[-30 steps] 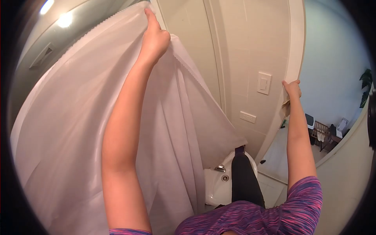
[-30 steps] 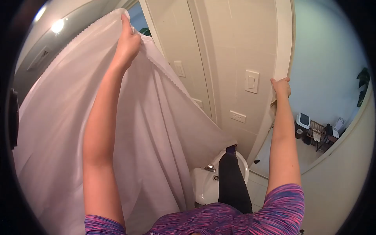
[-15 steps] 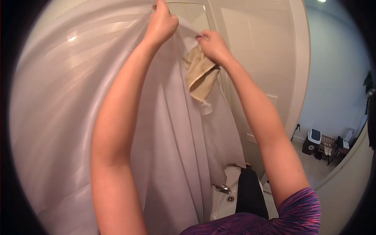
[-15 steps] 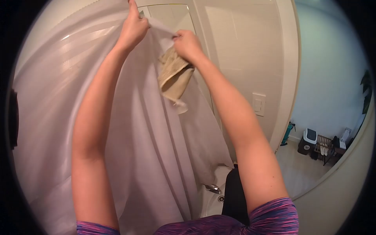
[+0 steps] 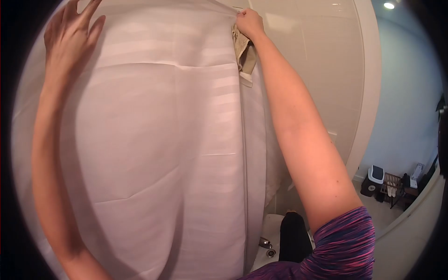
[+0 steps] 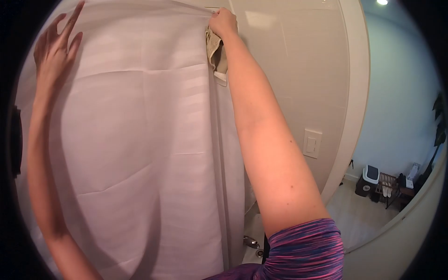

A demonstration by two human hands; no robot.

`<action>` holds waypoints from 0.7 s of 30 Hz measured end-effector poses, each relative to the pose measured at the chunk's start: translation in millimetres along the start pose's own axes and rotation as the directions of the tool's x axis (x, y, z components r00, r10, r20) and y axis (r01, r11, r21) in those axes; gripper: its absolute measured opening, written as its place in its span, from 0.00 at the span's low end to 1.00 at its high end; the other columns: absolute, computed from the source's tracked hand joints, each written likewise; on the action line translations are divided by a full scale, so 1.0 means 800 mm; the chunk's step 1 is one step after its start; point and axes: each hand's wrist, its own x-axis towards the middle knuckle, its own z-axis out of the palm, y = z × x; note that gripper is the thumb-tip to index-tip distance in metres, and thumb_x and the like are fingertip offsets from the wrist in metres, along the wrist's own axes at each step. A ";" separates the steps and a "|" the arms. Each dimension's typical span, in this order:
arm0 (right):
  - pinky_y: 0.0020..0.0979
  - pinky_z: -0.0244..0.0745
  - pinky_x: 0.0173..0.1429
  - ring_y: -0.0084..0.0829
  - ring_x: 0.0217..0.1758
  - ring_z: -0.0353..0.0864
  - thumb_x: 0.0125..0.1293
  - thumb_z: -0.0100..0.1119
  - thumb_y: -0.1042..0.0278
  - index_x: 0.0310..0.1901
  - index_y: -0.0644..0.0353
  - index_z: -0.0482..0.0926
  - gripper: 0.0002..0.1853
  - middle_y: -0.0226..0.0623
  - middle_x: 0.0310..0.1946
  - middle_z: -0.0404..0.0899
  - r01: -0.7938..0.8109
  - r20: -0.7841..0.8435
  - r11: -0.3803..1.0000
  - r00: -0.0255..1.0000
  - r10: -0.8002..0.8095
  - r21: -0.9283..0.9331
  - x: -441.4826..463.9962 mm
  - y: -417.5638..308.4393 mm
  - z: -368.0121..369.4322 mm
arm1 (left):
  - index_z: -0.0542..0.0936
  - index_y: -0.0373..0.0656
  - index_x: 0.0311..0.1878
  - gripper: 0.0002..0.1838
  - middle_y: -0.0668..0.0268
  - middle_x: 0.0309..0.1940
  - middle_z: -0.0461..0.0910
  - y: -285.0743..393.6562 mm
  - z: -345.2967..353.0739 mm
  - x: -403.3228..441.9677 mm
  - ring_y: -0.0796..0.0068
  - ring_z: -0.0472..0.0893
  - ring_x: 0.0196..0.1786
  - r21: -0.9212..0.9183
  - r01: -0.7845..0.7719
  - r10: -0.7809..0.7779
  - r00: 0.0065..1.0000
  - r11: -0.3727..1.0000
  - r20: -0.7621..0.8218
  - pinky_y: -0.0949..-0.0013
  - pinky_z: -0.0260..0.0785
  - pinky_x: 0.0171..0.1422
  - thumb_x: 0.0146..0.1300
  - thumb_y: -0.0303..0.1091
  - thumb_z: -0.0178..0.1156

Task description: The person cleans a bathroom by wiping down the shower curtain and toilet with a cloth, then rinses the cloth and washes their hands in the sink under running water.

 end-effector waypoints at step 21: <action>0.31 0.72 0.41 0.34 0.32 0.79 0.56 0.58 0.57 0.34 0.60 0.81 0.14 0.40 0.28 0.81 0.003 0.085 1.000 0.996 -0.001 -0.029 0.061 0.058 -0.013 | 0.66 0.62 0.63 0.25 0.58 0.63 0.62 -0.016 0.053 -0.006 0.59 0.57 0.68 0.197 0.014 -0.062 0.969 0.980 0.237 0.60 0.48 0.69 0.65 0.56 0.39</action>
